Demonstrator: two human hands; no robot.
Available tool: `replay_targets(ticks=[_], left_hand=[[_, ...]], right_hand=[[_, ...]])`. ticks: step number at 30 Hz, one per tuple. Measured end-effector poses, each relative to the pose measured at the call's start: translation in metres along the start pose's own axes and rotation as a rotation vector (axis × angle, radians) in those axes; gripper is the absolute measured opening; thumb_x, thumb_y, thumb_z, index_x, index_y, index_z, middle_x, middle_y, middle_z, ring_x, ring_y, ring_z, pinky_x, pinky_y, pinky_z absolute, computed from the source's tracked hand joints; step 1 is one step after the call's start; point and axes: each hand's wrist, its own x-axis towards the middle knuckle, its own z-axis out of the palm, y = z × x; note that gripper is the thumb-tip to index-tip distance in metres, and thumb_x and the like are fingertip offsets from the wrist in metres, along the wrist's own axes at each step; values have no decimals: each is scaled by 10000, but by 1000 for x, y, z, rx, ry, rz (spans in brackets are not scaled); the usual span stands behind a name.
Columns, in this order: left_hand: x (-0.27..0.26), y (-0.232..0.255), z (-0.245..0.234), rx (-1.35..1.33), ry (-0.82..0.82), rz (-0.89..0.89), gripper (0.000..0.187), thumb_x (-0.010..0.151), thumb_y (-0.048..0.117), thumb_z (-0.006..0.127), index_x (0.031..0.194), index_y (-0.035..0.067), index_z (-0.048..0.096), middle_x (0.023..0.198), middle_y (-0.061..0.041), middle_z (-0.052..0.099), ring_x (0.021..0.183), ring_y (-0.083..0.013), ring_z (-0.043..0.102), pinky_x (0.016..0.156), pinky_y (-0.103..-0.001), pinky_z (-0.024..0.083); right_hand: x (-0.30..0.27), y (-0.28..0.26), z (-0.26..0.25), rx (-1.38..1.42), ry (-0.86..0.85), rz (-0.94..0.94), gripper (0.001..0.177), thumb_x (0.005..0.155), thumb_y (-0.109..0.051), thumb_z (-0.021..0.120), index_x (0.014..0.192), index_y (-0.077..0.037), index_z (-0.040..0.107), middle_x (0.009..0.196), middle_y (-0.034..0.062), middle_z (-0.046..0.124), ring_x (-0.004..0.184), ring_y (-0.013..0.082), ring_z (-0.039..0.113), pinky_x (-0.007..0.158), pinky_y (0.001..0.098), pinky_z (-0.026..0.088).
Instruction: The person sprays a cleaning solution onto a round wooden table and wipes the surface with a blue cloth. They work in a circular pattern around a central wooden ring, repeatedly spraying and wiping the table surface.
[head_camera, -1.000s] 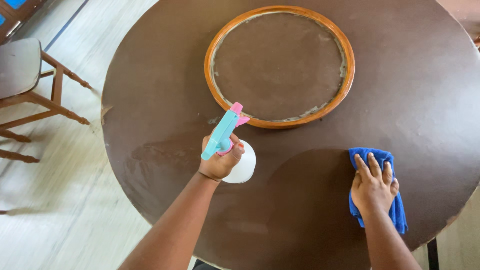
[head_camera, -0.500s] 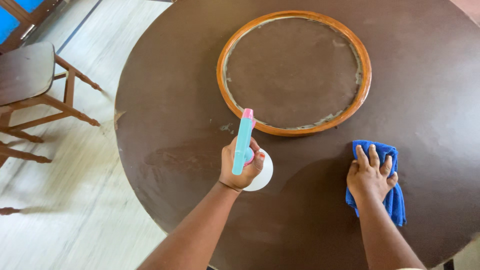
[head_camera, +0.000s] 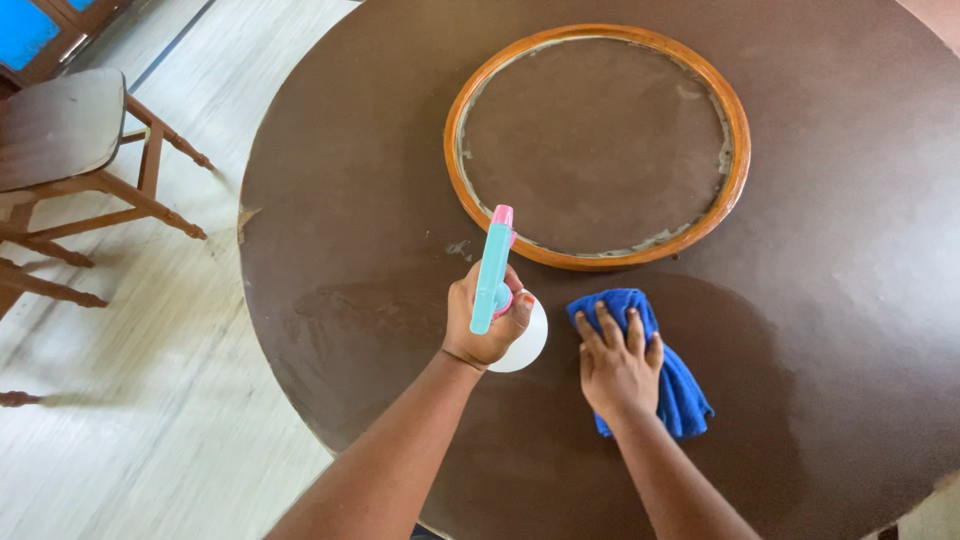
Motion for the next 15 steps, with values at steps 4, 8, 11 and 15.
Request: replay_targets(ticks=[4, 8, 11, 15], left_hand=[[0, 3, 1, -6, 11, -6, 468, 889, 505, 757, 909, 59, 618, 733, -28, 675, 671, -116, 673, 648, -260, 551], [3, 5, 1, 43, 20, -1, 460, 899, 507, 736, 901, 63, 614, 730, -24, 674, 664, -110, 684, 641, -255, 550], [3, 5, 3, 52, 29, -3, 457, 905, 508, 730, 895, 67, 613, 728, -27, 674, 662, -112, 687, 640, -255, 552], [2, 6, 5, -47, 35, -27, 465, 900, 497, 752, 953, 52, 629, 738, -39, 668, 673, -116, 654, 667, -260, 544]], right_hand=[[-35, -16, 1, -9, 26, -92, 517, 963, -354, 450, 1478, -403, 453, 1595, -55, 354, 1499, 304, 237, 1198, 579, 170], [-45, -14, 0, 25, 65, -111, 473, 973, -366, 461, 1441, -418, 499, 1582, -64, 377, 1504, 300, 266, 1186, 608, 199], [-32, -11, 0, 11, 5, -75, 475, 963, -365, 484, 1429, -455, 510, 1585, -72, 370, 1514, 289, 257, 1179, 630, 191], [3, -12, 1, 55, -14, -19, 514, 933, -343, 537, 1433, -459, 524, 1568, -12, 357, 1496, 299, 232, 1161, 654, 170]])
